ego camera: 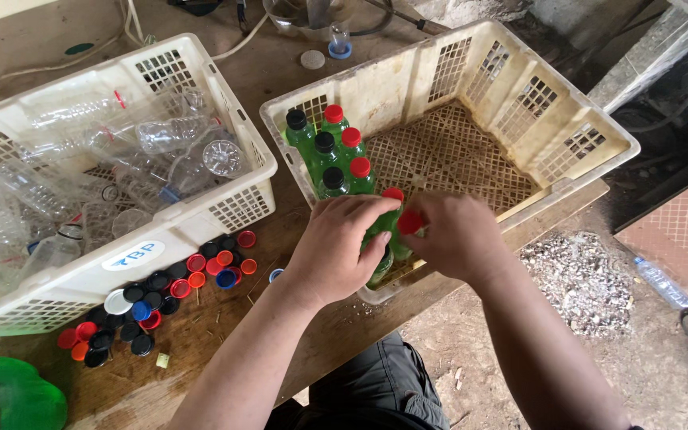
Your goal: The person fills clear plastic bottles with chopped green vegetables and liquid using a funnel. They then screw on red caps and place the filled bottles into a crate.
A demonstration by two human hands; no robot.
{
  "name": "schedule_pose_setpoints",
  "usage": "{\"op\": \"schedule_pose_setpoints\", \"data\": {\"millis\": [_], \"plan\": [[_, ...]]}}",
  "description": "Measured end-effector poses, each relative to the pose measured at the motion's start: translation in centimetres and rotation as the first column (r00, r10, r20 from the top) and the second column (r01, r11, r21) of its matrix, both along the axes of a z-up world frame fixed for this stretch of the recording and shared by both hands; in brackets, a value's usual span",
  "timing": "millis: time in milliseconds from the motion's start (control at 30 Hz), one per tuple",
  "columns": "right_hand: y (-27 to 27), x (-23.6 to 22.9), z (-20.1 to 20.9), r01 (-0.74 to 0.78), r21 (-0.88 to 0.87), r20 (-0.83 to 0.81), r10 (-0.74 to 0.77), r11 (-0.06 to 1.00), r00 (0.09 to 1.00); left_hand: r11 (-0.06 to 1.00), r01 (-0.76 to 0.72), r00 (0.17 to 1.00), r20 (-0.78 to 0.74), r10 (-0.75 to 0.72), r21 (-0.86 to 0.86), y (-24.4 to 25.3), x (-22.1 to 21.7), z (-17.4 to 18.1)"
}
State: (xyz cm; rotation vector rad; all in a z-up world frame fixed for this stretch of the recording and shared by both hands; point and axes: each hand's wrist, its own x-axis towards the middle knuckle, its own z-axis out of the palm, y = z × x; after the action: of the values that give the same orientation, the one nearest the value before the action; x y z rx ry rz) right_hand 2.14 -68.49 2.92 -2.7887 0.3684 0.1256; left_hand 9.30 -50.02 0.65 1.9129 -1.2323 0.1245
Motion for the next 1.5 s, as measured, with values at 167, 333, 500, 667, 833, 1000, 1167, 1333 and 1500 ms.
{"op": "schedule_pose_setpoints", "data": {"millis": [167,333,500,667,833,1000,1167,1333,1500], "plan": [[-0.5,0.5,-0.7,0.017,0.075,-0.100,-0.010,0.997,0.995,0.999,-0.038,0.999,0.019,0.037,0.033,-0.1,0.0,-0.8],[-0.1,0.2,-0.4,0.057,0.052,-0.140,-0.049,0.997,0.989,0.999,-0.047,0.999,-0.001,0.047,0.020,0.1,-0.5,-1.3],[0.3,0.2,-0.3,0.097,0.045,-0.165,-0.088,0.994,0.982,0.997,-0.068,0.996,0.064,0.070,-0.024,0.4,-0.8,-1.6],[0.1,0.1,-1.1,0.057,0.072,-0.049,-0.054,0.996,0.997,0.987,-0.117,0.991,0.051,0.124,-0.113,1.5,-1.3,-1.5],[0.0,-0.9,-2.5,0.003,0.004,0.253,-0.004,1.000,0.967,0.976,-0.151,0.986,0.040,0.159,-0.157,4.1,-1.1,-0.9],[-0.6,-1.1,-3.9,-0.043,0.013,0.486,0.031,0.999,0.873,0.964,-0.201,0.977,0.042,0.211,-0.174,8.4,-0.5,-0.1],[0.3,-0.1,-2.1,-0.241,0.078,0.682,0.125,0.967,0.721,0.938,-0.308,0.940,0.102,0.326,-0.162,13.9,1.7,1.0],[4.8,2.1,3.0,-0.484,0.153,0.717,0.241,0.861,0.654,0.888,-0.412,0.878,0.174,0.447,-0.204,19.3,4.8,3.9],[11.0,8.4,6.3,-0.671,-0.020,0.718,0.477,0.741,0.507,0.840,-0.459,0.828,0.205,0.522,-0.287,24.1,5.8,7.7]]}}
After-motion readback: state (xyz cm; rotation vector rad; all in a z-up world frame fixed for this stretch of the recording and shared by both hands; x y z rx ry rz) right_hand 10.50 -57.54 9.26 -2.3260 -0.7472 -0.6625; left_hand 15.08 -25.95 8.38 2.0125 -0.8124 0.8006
